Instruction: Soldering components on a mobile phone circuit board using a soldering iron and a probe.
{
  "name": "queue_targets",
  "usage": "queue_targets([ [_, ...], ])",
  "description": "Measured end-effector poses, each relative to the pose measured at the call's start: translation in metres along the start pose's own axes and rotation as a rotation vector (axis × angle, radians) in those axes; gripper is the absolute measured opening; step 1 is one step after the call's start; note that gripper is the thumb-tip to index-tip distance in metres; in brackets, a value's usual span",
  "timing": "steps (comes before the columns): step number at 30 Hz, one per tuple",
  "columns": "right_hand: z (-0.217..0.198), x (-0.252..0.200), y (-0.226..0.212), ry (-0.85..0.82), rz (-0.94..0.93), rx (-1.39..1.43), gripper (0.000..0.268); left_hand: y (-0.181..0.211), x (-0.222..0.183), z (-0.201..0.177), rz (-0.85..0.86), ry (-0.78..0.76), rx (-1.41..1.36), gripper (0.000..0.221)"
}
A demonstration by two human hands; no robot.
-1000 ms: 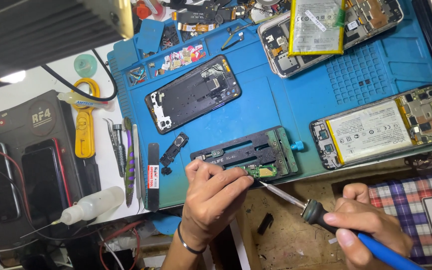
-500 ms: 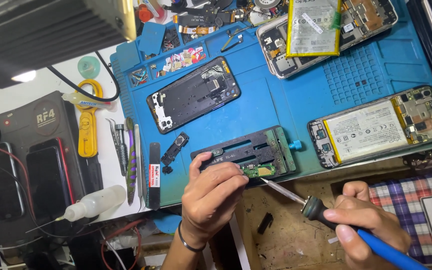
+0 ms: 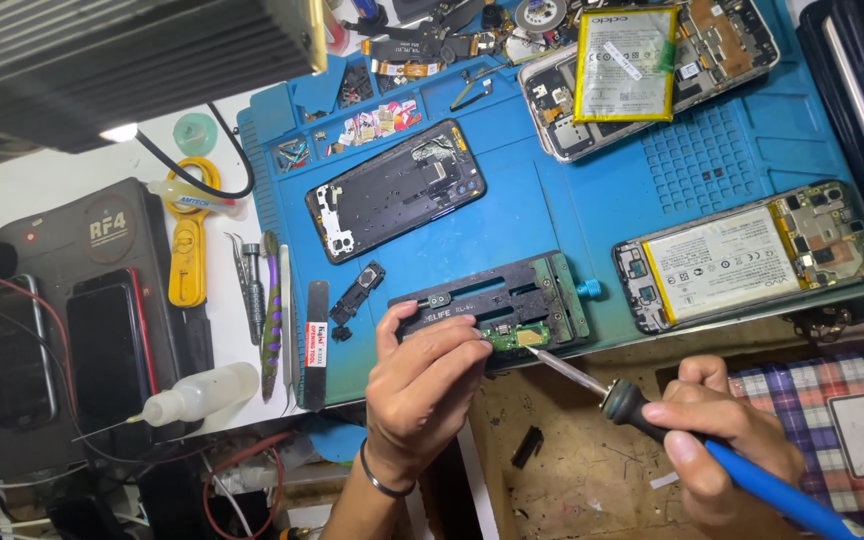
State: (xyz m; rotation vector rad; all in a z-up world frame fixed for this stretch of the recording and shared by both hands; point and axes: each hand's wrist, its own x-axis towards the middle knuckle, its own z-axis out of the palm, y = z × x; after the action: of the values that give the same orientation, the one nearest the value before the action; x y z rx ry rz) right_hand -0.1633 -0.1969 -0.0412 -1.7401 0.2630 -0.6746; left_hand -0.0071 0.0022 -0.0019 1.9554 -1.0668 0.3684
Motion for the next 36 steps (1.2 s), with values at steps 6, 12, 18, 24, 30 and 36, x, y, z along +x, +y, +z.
queue_targets([
  [6, -0.003, -0.002, 0.016, 0.034, -0.041, 0.029, 0.019, 0.003, -0.005, -0.002, -0.015, 0.042, 0.053, 0.003],
  [12, -0.001, 0.008, 0.027, -0.151, -0.269, -0.001, 0.045, 0.001, -0.015, 0.001, -0.020, 0.078, 0.042, 0.008],
  [18, 0.018, 0.022, 0.047, -0.217, -0.631, -0.311, 0.029, 0.005, -0.018, 0.002, -0.063, 0.124, -0.021, 0.008],
  [24, 0.019, 0.022, 0.050, -0.356, -0.622, -0.556, 0.038, 0.001, -0.021, 0.005, -0.039, 0.187, -0.033, 0.011],
  [30, 0.020, 0.026, 0.045, -0.363, -0.631, -0.569, 0.040, 0.001, -0.019, 0.003, -0.047, 0.188, -0.074, 0.008],
  [36, 0.019, 0.024, 0.053, -0.364, -0.645, -0.616, 0.051, 0.004, -0.019, 0.001, -0.101, 0.177, -0.128, 0.009],
])
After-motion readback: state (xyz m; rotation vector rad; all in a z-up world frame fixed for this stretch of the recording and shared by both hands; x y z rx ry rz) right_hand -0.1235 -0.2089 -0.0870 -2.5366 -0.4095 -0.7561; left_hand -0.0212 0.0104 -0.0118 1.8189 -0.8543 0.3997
